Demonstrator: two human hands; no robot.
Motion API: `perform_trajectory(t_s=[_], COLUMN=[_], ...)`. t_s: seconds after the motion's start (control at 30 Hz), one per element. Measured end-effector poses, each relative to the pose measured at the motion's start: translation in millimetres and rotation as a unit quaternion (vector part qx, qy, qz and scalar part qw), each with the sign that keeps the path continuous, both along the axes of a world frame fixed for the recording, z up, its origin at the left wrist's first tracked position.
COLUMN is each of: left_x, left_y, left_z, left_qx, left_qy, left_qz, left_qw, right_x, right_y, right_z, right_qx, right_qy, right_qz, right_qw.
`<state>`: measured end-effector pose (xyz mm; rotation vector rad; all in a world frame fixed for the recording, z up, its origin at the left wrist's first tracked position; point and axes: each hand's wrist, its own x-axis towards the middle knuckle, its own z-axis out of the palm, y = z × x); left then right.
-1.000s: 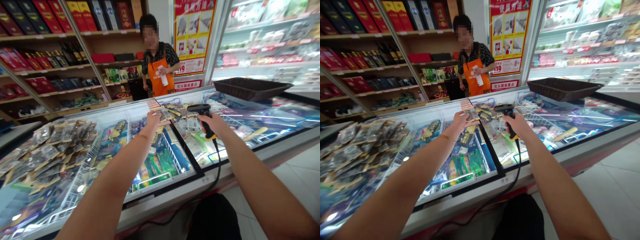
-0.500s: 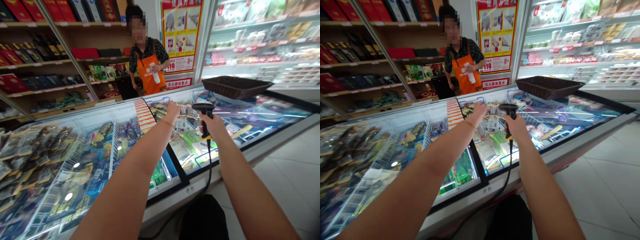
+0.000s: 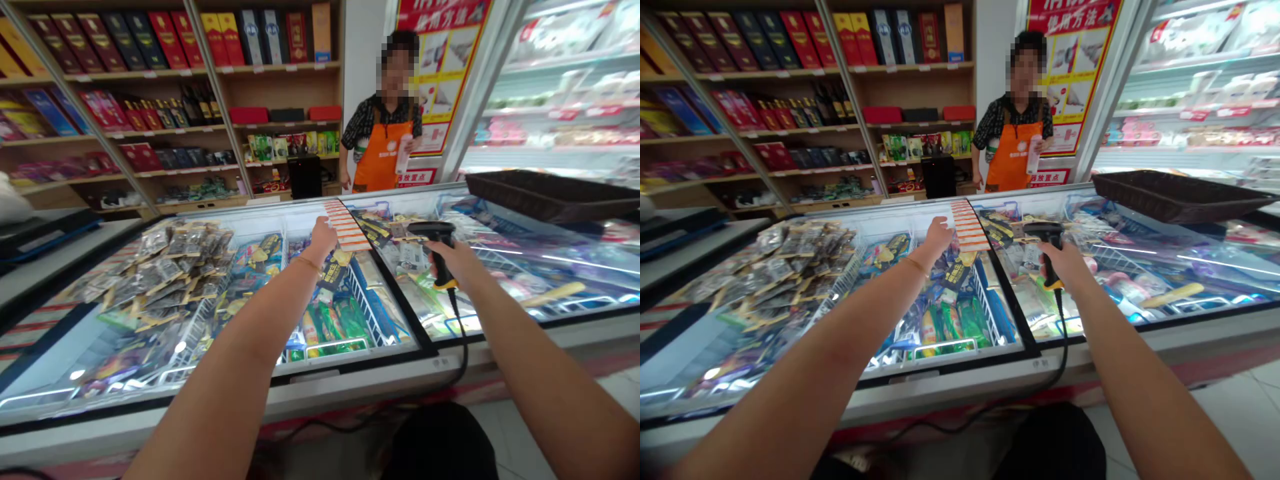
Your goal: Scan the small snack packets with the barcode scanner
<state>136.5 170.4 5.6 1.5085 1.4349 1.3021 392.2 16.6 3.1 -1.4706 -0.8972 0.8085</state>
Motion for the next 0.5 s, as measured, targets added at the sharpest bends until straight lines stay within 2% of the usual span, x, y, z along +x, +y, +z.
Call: perform_trajectory(t_s=[0.13,0.3,0.4,0.5], left_x=[-82.4,-173.1,-221.7,-264.2], left_y=[-7.5,-23.7,-36.4,-45.0], left_z=[14.8,34.2,48.2,60.3], left_qx=[0.021,0.061,0.080,0.046], left_qy=[0.145,0.272,0.370,0.489], left_qz=[0.073,0.170,0.224,0.276], left_qw=[0.987,0.945,0.898,0.826], right_x=[-55.2,-129.9,-163.5,-185.3], right_y=[4.5,12.6,16.4,17.7], right_z=[24.4,48.5,50.3,42.9], right_qx=[0.011,0.037,0.037,0.042], right_qy=[-0.030,-0.037,-0.019,0.003], right_qz=[0.073,0.136,0.172,0.204], right_qw=[0.997,0.989,0.984,0.978])
